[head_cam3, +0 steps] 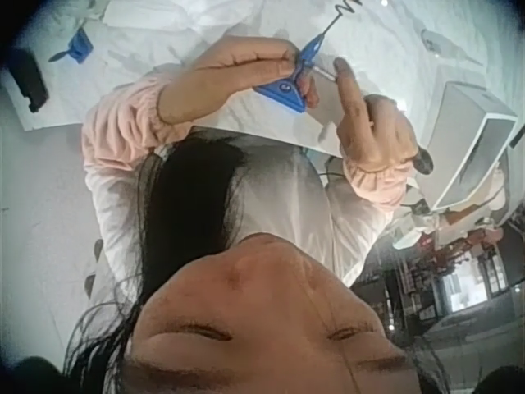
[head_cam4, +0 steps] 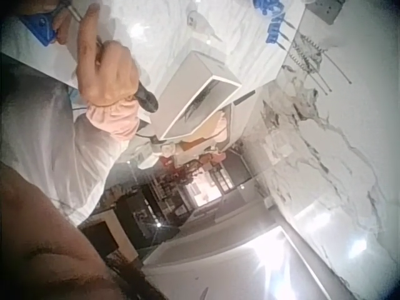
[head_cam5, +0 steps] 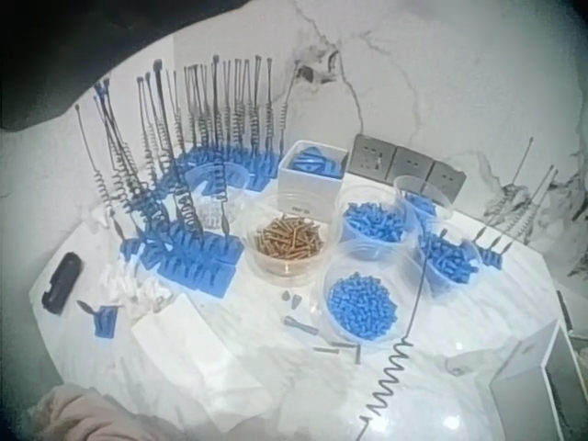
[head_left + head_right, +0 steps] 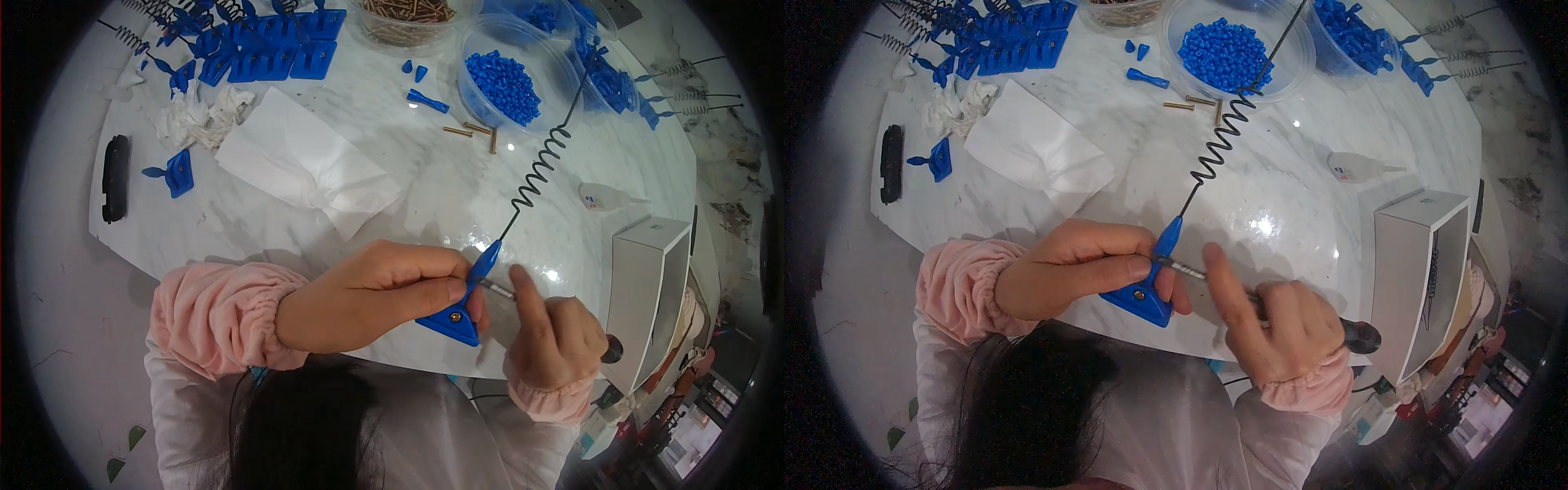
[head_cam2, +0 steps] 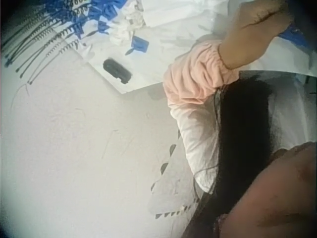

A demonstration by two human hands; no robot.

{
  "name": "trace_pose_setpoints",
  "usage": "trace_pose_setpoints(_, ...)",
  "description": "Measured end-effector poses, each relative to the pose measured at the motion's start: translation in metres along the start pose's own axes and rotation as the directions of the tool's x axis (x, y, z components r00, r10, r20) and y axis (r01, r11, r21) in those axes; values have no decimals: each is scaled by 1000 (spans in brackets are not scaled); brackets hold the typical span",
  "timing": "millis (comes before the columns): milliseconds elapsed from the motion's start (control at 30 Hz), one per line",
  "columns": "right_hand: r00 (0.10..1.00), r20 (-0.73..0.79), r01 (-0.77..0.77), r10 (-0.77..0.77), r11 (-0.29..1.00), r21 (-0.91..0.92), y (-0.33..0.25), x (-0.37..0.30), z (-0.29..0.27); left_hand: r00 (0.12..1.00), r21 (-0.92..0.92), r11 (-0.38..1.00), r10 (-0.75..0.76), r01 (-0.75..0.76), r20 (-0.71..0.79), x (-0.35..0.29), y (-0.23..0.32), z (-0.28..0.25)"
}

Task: The person assembles small electronic components, including a metal spring, a small metal shaft, and blue plastic housings, by hand and with a screwdriver.

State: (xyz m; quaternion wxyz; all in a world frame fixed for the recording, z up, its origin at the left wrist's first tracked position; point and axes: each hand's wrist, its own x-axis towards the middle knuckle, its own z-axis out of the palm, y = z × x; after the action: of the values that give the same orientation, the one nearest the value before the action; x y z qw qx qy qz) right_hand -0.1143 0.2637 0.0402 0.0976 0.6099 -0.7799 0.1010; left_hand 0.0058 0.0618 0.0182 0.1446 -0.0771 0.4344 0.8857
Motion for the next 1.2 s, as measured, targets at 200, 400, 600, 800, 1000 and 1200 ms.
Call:
trace_pose_setpoints(200, 1000, 0, -1, 1, 1000, 17, 1, 0, 1, 1000, -22, 1000, 6, -5, 10, 0, -3, -1)
trace_pose_setpoints(400, 999, -29, 39, -38, 999, 29, 4, 1, 2, 999, -39, 999, 14, -13, 29, 1, -1, -1)
trace_pose_setpoints(600, 997, -52, 57, -54, 997, 43, 5, -1, 4, 999, -39, 999, -5, 7, 48, 0, 1, -2)
trace_pose_setpoints(800, 997, -19, 72, -71, 997, 39, 3, 0, 2, 999, -20, 1000, -14, 15, 50, 0, 2, -3)
trace_pose_setpoints(1000, 998, 7, 58, -58, 997, 52, 2, 0, -2, 997, -22, 1000, 13, -11, 71, -1, -2, -2)
trace_pose_setpoints(1200, 1000, -1, 12, -12, 997, 75, 2, 0, 1, 999, -26, 1000, -8, 10, 51, 0, -1, -2)
